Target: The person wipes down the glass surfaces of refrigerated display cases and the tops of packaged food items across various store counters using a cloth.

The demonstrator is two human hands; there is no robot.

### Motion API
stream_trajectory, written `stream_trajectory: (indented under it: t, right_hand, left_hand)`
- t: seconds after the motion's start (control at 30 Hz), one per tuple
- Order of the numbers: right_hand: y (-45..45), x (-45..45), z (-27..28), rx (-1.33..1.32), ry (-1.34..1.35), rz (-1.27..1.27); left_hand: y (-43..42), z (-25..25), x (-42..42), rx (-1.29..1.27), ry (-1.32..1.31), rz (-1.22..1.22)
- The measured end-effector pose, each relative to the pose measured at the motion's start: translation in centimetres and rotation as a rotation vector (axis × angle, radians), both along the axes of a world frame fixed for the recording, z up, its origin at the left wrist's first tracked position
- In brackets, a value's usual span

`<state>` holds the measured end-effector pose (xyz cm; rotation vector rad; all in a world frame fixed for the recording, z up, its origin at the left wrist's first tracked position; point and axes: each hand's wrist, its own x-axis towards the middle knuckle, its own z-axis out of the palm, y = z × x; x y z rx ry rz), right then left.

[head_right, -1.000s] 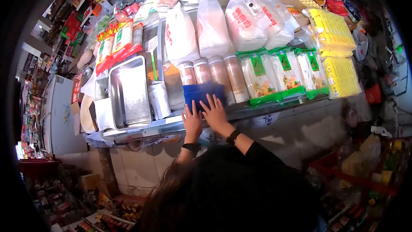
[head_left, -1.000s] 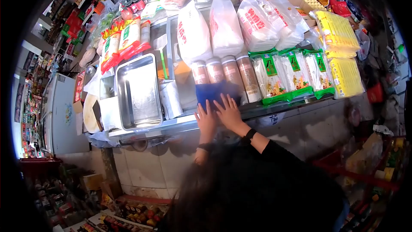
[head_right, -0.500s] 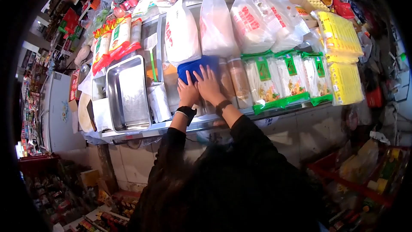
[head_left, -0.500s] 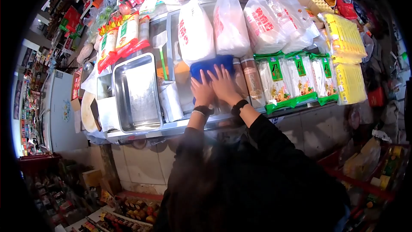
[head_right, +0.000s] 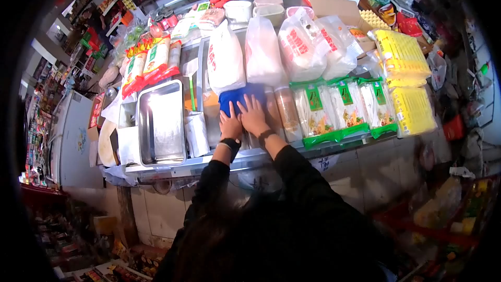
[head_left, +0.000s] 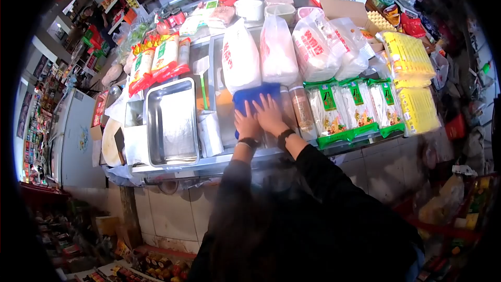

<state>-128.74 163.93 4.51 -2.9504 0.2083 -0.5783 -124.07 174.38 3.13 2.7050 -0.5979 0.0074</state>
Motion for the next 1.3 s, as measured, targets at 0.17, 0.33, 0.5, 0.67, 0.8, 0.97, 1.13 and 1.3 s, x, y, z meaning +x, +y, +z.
stream_trajectory:
  t: [0.17,0.33,0.5,0.67,0.8,0.97,1.13,1.3]
  right_hand:
    - [1.4,-4.4,-0.4,0.009,-0.073,0.034]
    - [2.8,-9.8,0.4,0.126,-0.006,0.057]
    - [-0.5,-10.1,1.5,0.549,-0.238,-0.131]
    - [-1.0,-9.4,1.9,0.218,-0.185,-0.189]
    - [-1.2,-9.4,-0.2,0.255,-0.18,-0.161]
    - [-1.7,-12.5,0.7,0.632,-0.167,-0.143]
    - [-2.4,-15.8,0.4,0.61,-0.231,-0.131]
    - [-5.4,-15.4,5.2,0.442,-0.307,-0.195]
  left_hand:
    - [2.0,-2.6,-3.5,-0.015,-0.093,-0.036]
    - [3.7,-2.9,-8.0,-0.101,-0.093,-0.008]
    - [4.1,-2.8,-8.7,-0.065,-0.05,-0.023]
    - [4.3,-2.2,-9.0,-0.064,-0.041,-0.038]
    - [4.5,-1.9,-9.2,-0.036,-0.034,-0.041]
    - [5.7,-2.7,-11.7,0.031,-0.103,-0.074]
    - [5.0,-3.4,-14.2,0.03,-0.267,-0.078]
    - [2.2,-0.1,-14.0,-0.006,-0.247,-0.18]
